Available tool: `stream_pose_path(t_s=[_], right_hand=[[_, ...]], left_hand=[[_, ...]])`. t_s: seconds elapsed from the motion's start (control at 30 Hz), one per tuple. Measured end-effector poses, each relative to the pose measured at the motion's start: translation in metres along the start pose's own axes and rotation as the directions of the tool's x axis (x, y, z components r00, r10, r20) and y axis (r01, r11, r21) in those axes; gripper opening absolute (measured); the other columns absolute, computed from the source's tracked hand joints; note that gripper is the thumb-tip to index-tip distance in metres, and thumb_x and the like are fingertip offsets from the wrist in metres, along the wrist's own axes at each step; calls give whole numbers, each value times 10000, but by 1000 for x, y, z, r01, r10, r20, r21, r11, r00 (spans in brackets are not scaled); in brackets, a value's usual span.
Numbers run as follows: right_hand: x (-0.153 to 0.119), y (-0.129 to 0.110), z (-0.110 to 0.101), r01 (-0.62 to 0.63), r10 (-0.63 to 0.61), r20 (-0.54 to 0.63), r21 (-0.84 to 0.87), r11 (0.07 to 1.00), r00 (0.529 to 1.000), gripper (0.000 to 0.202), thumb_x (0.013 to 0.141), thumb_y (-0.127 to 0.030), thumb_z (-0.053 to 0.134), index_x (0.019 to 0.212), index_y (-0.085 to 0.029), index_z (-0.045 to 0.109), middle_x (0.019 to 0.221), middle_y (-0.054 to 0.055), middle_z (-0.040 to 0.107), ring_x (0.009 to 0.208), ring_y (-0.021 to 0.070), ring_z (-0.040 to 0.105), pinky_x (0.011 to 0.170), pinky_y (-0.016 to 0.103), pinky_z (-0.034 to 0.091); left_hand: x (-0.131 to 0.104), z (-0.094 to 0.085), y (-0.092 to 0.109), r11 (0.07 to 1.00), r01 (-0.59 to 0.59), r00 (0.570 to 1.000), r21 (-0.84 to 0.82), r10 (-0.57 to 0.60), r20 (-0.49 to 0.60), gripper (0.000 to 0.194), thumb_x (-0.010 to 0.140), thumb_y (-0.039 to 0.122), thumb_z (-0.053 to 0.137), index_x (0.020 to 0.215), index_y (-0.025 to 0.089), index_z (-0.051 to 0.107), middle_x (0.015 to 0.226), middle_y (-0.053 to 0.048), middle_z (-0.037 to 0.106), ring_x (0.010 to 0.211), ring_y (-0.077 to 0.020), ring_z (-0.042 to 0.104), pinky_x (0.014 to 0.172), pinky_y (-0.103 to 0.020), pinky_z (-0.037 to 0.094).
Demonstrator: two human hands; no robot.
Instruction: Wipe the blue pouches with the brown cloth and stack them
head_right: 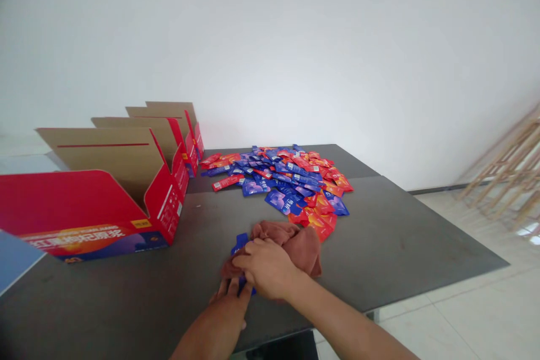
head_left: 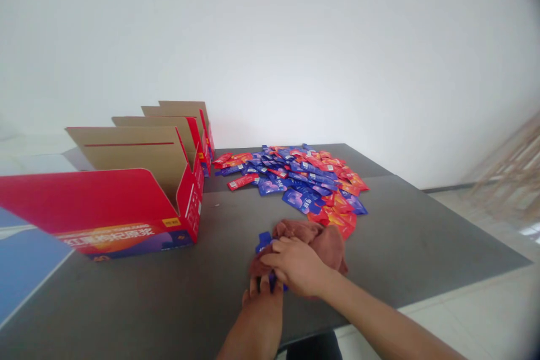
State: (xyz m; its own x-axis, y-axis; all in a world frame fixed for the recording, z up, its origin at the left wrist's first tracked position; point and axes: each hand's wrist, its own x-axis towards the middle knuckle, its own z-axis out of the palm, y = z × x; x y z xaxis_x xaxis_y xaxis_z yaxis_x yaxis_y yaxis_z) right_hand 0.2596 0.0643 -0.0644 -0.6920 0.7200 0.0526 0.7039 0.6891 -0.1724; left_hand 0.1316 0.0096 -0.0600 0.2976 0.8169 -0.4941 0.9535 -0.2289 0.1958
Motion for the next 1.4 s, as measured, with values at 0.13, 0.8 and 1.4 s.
stream_pose_path(t_s=[0.13, 0.8, 1.4], right_hand=[[17, 24, 8, -138, 137, -58, -9, 990, 989, 237, 887, -222, 481, 1064, -241, 639, 950, 54, 622, 923, 205, 538, 823, 329, 356], [16, 30, -4, -106, 112, -133, 50, 993, 985, 255, 851, -141, 466, 1027, -200, 640, 978, 48, 656, 939, 181, 542, 861, 305, 339], [12, 26, 3, 3, 10, -88, 142, 990, 996, 229, 798, -110, 484, 952, -197, 628, 922, 18, 659, 886, 159, 564, 801, 269, 365]], left_hand=[[0, 0, 4, 998, 67, 998, 15, -67, 17, 733, 739, -5, 450, 1422, 204, 284, 1507, -198, 182, 1340, -390, 234, 1041, -511, 336], [21, 47, 3, 988, 149, 977, -38, -153, -151, 616, 844, 30, 251, 1387, 302, 353, 1504, -136, 255, 1342, -372, 257, 1033, -567, 329], [24, 60, 5, 983, 182, 956, 15, -173, -235, 580, 870, 45, 237, 1381, 295, 349, 1466, -177, 335, 1333, -349, 294, 1034, -539, 343]])
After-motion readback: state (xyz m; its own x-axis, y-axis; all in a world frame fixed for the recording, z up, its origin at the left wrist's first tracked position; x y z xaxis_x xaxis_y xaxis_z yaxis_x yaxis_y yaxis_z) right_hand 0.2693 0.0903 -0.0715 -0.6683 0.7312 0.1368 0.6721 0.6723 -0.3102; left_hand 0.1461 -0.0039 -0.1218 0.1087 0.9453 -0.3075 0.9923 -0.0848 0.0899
